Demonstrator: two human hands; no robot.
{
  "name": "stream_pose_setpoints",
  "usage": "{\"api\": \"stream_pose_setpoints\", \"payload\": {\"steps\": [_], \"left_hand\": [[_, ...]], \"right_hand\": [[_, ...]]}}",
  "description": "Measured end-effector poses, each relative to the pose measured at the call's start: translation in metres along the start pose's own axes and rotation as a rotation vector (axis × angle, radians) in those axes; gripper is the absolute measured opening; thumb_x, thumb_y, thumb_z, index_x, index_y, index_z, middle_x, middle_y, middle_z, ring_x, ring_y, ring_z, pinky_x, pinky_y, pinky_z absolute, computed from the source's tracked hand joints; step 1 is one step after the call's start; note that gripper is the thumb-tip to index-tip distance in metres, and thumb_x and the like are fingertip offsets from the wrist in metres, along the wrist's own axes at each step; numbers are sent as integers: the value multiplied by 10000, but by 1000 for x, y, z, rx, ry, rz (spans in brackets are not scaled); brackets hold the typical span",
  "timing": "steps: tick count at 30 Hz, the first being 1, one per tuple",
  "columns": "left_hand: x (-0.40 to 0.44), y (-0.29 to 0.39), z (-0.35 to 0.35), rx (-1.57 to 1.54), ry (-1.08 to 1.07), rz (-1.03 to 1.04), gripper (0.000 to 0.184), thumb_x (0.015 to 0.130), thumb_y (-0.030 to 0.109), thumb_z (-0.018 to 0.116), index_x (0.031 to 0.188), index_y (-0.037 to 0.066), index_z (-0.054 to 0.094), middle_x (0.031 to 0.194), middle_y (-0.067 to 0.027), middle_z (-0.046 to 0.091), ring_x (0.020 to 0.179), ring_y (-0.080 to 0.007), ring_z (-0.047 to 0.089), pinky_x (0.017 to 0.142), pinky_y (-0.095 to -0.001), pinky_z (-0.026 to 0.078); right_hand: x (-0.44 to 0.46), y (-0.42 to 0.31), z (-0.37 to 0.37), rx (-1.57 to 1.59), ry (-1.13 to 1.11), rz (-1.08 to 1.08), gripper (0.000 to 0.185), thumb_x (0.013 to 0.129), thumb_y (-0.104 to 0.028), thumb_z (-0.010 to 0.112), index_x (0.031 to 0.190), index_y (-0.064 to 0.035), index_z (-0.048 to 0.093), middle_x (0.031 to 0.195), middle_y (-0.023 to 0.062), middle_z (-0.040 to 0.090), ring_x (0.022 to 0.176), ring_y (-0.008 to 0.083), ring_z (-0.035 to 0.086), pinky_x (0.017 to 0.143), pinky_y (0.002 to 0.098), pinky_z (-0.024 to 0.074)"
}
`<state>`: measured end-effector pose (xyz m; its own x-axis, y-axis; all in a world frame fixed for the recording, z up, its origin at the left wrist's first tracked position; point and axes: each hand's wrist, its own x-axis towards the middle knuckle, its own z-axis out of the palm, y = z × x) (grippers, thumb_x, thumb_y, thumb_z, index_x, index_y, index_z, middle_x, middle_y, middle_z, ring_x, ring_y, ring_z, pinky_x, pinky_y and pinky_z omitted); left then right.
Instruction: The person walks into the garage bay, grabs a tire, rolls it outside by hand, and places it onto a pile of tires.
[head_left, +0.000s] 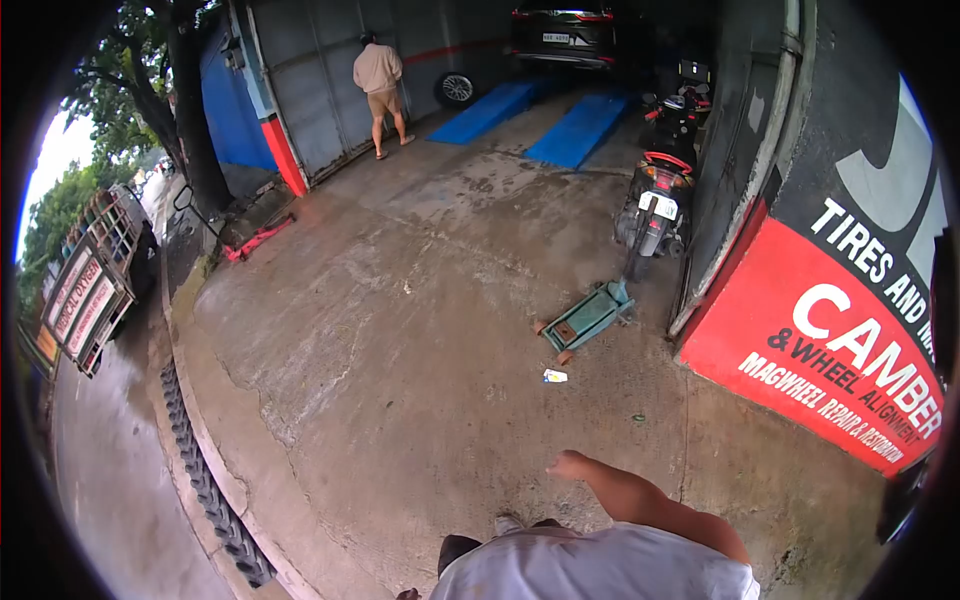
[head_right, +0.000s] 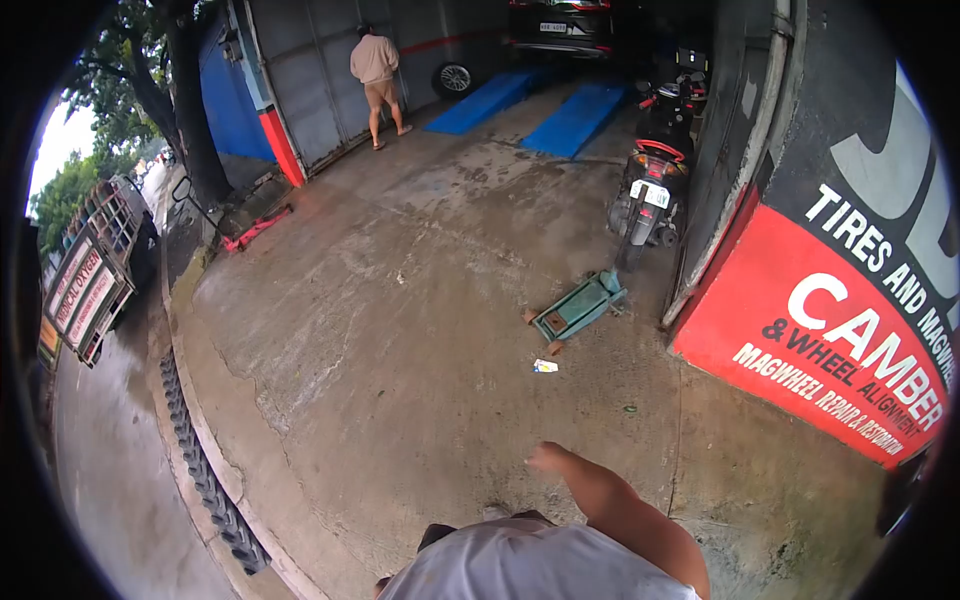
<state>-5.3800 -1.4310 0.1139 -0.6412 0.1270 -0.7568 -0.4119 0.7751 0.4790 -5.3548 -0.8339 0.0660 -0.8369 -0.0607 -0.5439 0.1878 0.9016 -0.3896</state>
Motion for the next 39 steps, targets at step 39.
{"api": "stream_pose_setpoints", "payload": {"steps": [39], "left_hand": [[766,838,-414,139,-192,92,263,867,164,710,1108,65,670,1075,-86,698,973,-168,672,826,-304,545]], "right_hand": [[675,226,-616,193,165,332,401,907,-413,529,984,-63,710,996,235,675,906,379,669,790,446,528]]}}
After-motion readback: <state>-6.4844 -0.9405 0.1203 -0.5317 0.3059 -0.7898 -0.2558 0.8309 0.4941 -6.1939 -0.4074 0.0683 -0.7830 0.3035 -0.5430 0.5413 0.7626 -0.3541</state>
